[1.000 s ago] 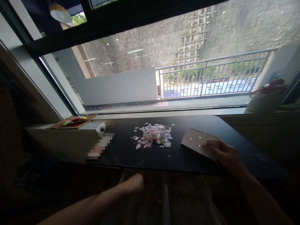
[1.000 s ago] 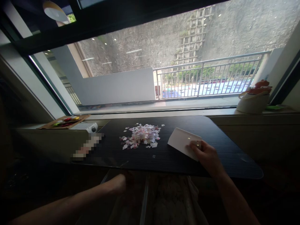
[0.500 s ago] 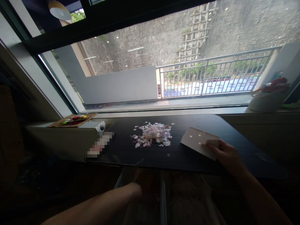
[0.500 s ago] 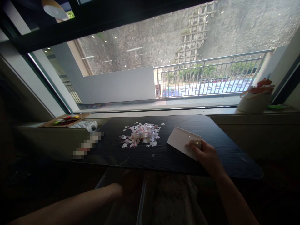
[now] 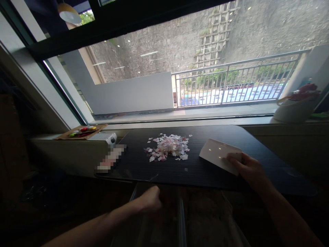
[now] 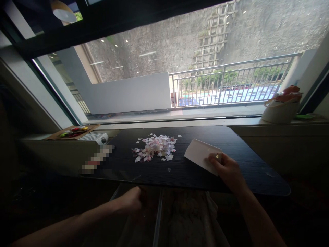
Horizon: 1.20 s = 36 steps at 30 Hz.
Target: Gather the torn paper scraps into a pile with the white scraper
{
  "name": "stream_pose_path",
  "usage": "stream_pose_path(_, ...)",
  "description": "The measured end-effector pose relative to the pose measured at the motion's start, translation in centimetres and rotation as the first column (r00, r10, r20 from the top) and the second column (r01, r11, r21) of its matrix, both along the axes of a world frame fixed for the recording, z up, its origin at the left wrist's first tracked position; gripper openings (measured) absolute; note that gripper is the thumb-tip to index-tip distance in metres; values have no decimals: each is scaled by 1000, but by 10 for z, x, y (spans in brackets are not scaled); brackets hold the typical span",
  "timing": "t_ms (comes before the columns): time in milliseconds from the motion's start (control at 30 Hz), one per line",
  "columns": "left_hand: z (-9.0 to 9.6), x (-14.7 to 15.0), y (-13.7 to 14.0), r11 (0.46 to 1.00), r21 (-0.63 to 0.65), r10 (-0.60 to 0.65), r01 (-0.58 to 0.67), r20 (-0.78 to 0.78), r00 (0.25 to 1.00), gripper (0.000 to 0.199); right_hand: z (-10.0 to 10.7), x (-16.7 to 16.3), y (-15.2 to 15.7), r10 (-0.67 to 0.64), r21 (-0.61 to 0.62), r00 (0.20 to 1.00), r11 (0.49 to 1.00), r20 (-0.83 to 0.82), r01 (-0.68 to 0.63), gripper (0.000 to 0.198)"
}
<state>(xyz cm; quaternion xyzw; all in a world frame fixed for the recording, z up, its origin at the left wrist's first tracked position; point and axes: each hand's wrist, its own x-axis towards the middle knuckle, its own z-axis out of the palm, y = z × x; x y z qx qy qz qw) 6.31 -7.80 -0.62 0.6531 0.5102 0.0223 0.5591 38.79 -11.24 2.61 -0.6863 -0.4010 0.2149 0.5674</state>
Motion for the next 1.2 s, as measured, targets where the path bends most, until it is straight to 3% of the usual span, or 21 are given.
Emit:
stream_pose_path(100, 15, -7, -4, 997, -49, 58, -58, -1, 998, 8, -1, 1, 1, -24, -5, 1000, 1000, 19, 24, 30)
stream_pose_path(200, 22, -13, -6, 983, -123, 138, -135, 15, 990, 17, -2, 3, 2, -28, -16, 999, 999, 34, 29, 29)
stream_pose_path(400, 30, -16, -7, 899, -348, 331, -264, 148, 932, 35, -3, 6, 2, 3, -40, 1000, 999, 24, -2, 32)
stream_pose_path(633, 33, -17, -8, 867, -347, 429, -357, 154, 890, 32, -3, 6, 3, 6, -51, 998, 999, 60, -3, 32)
stream_pose_path(900, 37, -20, -6, 846, -431, 436, -314, 221, 872, 27, -6, 9, 4, 18, -48, 997, 999, 77, -14, 32)
stream_pose_path(1200, 60, -4, -9, 849, -462, 411, -257, 273, 870, 39, -12, 9, 6, -11, 16, 996, 1000, 88, 9, 32)
